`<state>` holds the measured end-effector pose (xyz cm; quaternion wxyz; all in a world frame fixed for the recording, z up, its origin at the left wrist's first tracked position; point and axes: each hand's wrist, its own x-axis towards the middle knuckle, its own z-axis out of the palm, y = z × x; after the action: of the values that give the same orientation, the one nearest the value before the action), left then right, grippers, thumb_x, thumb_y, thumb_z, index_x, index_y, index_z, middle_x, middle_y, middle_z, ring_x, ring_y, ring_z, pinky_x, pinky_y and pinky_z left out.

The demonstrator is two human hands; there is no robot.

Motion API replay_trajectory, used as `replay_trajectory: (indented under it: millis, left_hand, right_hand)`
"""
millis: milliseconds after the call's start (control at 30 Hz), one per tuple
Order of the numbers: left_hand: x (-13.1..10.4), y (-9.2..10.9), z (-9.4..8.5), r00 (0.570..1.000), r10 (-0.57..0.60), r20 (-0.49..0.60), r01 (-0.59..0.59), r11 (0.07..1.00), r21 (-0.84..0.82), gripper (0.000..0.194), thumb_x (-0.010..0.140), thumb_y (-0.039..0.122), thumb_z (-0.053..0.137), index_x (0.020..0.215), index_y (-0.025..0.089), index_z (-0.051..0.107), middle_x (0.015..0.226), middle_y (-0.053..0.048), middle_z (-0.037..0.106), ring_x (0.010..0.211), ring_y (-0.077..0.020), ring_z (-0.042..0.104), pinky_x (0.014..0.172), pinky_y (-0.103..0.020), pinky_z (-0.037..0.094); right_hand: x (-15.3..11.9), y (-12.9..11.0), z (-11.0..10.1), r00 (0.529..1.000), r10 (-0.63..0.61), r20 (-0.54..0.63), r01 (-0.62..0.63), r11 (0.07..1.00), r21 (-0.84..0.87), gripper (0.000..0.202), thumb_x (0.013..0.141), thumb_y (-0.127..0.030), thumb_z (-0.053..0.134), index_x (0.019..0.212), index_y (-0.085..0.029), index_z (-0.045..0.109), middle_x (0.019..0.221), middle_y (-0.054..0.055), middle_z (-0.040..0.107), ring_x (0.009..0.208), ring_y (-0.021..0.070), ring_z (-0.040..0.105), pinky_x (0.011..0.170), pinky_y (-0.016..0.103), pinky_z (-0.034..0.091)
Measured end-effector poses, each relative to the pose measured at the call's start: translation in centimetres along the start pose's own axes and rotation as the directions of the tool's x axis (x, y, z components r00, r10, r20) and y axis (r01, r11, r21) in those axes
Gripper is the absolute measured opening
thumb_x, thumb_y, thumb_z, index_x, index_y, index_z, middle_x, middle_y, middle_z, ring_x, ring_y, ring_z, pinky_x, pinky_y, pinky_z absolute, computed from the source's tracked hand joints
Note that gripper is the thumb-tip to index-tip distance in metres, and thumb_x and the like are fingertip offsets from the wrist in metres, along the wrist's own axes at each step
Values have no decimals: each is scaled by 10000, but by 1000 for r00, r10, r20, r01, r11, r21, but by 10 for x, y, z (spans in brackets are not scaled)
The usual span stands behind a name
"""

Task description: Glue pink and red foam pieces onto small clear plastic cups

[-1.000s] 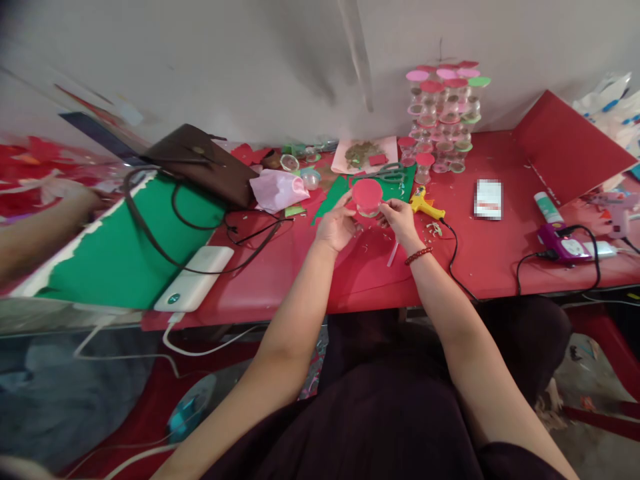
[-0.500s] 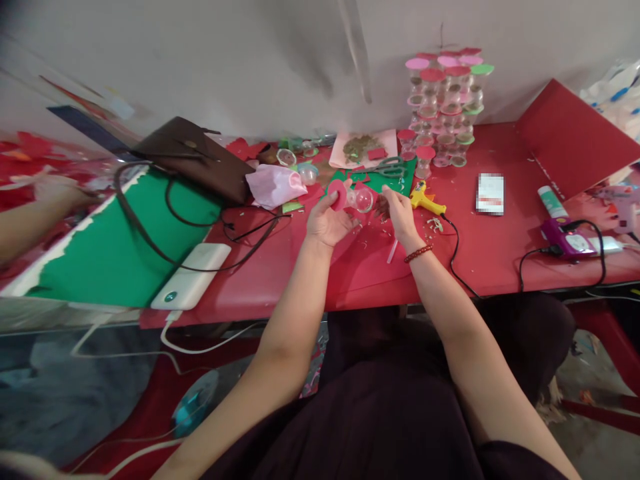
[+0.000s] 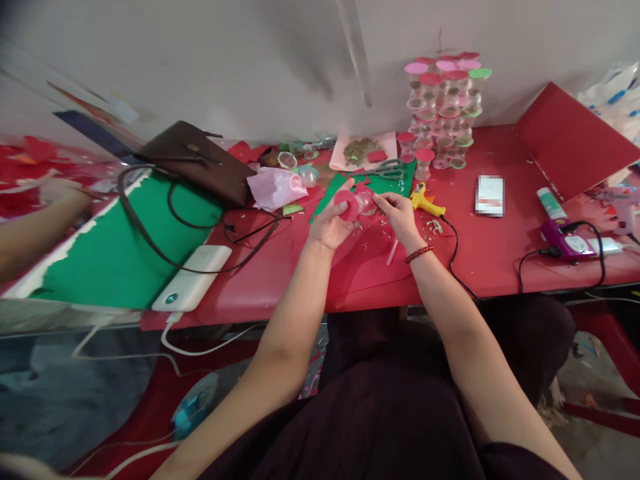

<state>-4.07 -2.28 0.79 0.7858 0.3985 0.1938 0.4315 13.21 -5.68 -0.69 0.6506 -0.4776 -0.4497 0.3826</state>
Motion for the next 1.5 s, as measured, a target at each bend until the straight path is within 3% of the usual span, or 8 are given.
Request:
replay_trajectory:
  millis: [133,267,567,667,833,1100,1333,1500]
  left_hand:
    - [-1,2,0,1000,7,12,-8,1000,28,1045,720,274,888,1645,348,409,1044,26,809,875,-150,759,705,-242,588]
    - [-3,4,1,999,19,38,-20,999,30,1076,710,286,898,1657,342,388,1021,33,808,843,-134,750,684,-227,580]
    - [-2,3,2,997,34,73,-41,995,96,1177,630,289,961,1655,261,383,903,37,786,765,-119,731,725,-215,568]
    - [-2,4,-1,992,55,112,-68,991,114,1135,659,338,946,1650,283,395,851,42,765,732,-121,706,702,-224,549]
    - [-4,5,-2,981,38,192,-72,982,175,1203,642,367,949,1678,271,344,896,25,777,748,-133,715,731,-243,540]
    - [-5,8,-2,983,32,182,-67,980,188,1253,612,368,971,1684,246,334,882,25,777,705,-117,696,703,-224,532]
    - [-7,10,-3,988,-8,152,-28,973,229,1190,631,326,944,1670,299,365,1049,-4,802,730,-109,697,711,-214,533]
    - [-5,8,-10,984,23,179,-71,962,264,1128,636,319,941,1638,362,425,1273,-23,754,868,-136,722,786,-232,544]
  right_hand:
    - [1,2,-2,995,-96,-18,94,993,-74,505,823,-658,799,630,-220,638,576,-30,543,589,108,453,584,280,368]
    - [3,1,-5,1000,3,-17,-3,1000,-18,528,885,-707,709,681,-223,650,624,-16,594,591,110,508,575,269,398]
    - [1,0,-3,995,-98,-21,97,995,-40,397,852,-550,799,681,-227,644,619,-36,553,625,116,486,640,284,420]
    - [2,0,-4,1000,5,-5,-5,998,67,461,865,-600,773,654,-233,592,592,-48,489,575,105,441,578,268,377]
    - [3,0,-8,966,190,173,-230,941,249,519,678,-585,925,656,-231,546,620,-67,489,570,81,456,553,226,392]
    - [0,-4,-8,961,175,214,-219,955,199,657,597,-765,906,658,-243,513,597,-83,444,550,83,424,530,234,403]
    - [3,-6,-8,985,-2,171,14,998,-69,647,703,-819,806,625,-233,543,584,-49,496,576,100,443,565,268,380]
    - [3,-5,-6,986,132,106,-138,989,47,668,754,-881,706,644,-240,550,600,-29,534,557,110,499,539,270,417]
